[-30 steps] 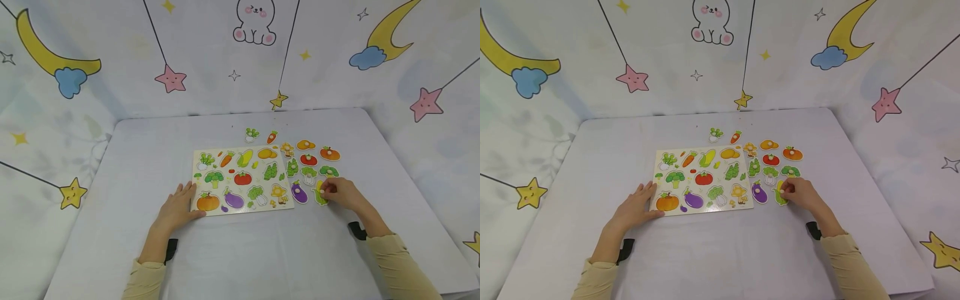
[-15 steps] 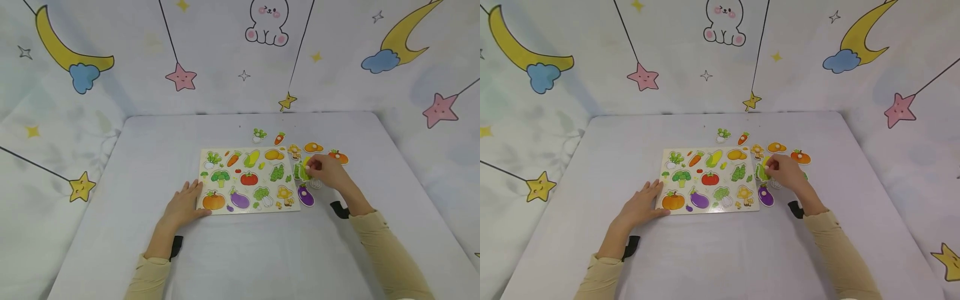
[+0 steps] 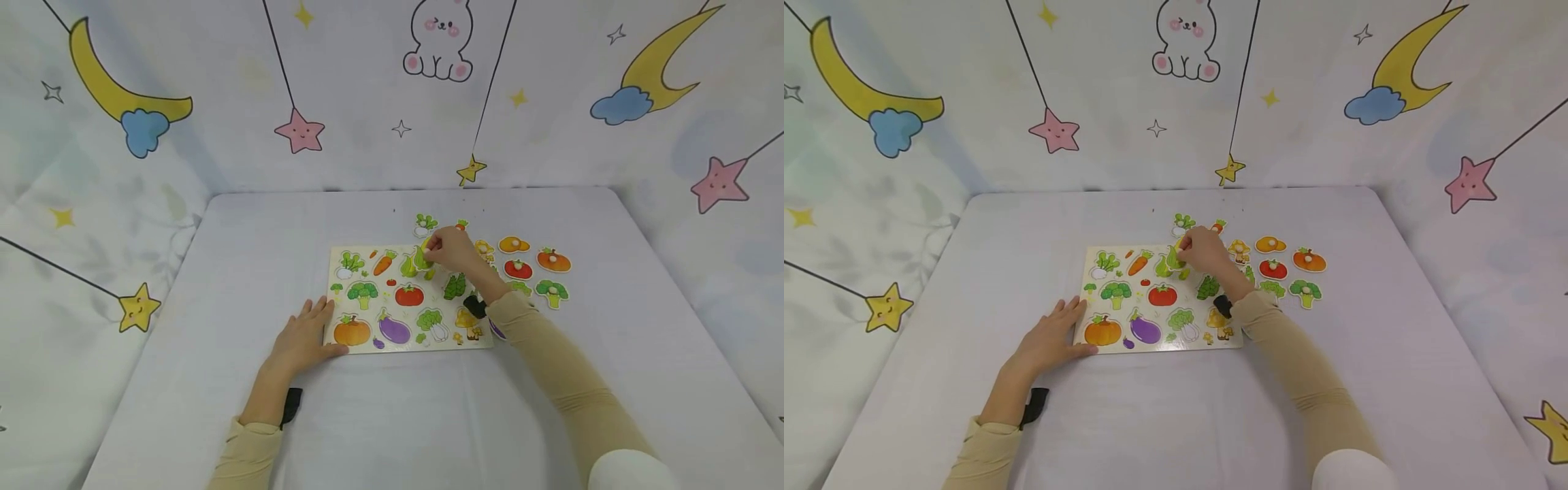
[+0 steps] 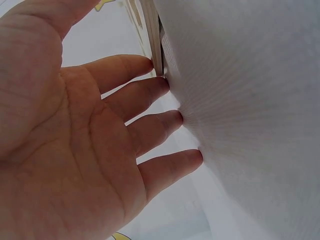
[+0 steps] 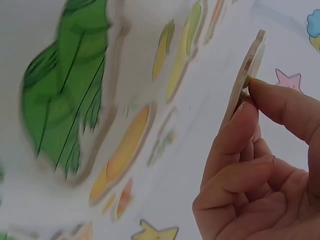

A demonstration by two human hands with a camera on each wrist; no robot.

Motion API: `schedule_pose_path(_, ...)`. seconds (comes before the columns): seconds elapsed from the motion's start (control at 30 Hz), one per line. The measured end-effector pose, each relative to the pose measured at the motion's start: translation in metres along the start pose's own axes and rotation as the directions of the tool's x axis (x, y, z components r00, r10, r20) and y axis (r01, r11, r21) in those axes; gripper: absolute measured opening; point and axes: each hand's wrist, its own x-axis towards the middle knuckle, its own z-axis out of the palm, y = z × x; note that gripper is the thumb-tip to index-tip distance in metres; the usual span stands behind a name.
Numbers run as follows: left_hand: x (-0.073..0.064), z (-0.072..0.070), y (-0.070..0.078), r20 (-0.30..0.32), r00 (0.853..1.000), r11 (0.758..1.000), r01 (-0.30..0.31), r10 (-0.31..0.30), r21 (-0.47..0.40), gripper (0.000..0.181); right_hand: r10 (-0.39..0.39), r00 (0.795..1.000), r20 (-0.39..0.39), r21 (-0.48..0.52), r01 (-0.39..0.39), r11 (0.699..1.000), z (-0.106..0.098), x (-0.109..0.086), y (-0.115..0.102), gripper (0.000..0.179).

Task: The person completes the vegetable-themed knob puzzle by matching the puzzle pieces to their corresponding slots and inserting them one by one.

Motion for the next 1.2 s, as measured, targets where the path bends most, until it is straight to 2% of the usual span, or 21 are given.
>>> schedule_pose_path(0.2,0.000,0.000,0.000,-0.003,1.000,1.000,-0.005,0.005,0.005,0.095,0.053,0.999,0.004,-0.020,-0.053,0.998,0.022,0.014,-0.009,0.011)
schedule_pose_path(0.37,0.000,0.001,0.000,-0.003,1.000,1.000,-0.007,0.007,0.010,0.096,0.098,0.995,0.006,0.017,-0.098,0.995,0.031,0.018,-0.007,0.014)
schedule_pose_path(0.73,0.000,0.000,0.000,-0.002,1.000,1.000,-0.001,0.001,0.014,0.096,0.198,0.979,0.054,-0.031,-0.197,0.980,0.034,0.025,-0.011,0.014)
schedule_pose_path(1.2,-0.001,-0.001,0.001,-0.007,1.000,1.000,-0.007,0.007,0.020,0.096,0.224,0.973,0.059,-0.085,-0.219,0.972,0.035,0.026,-0.017,0.020)
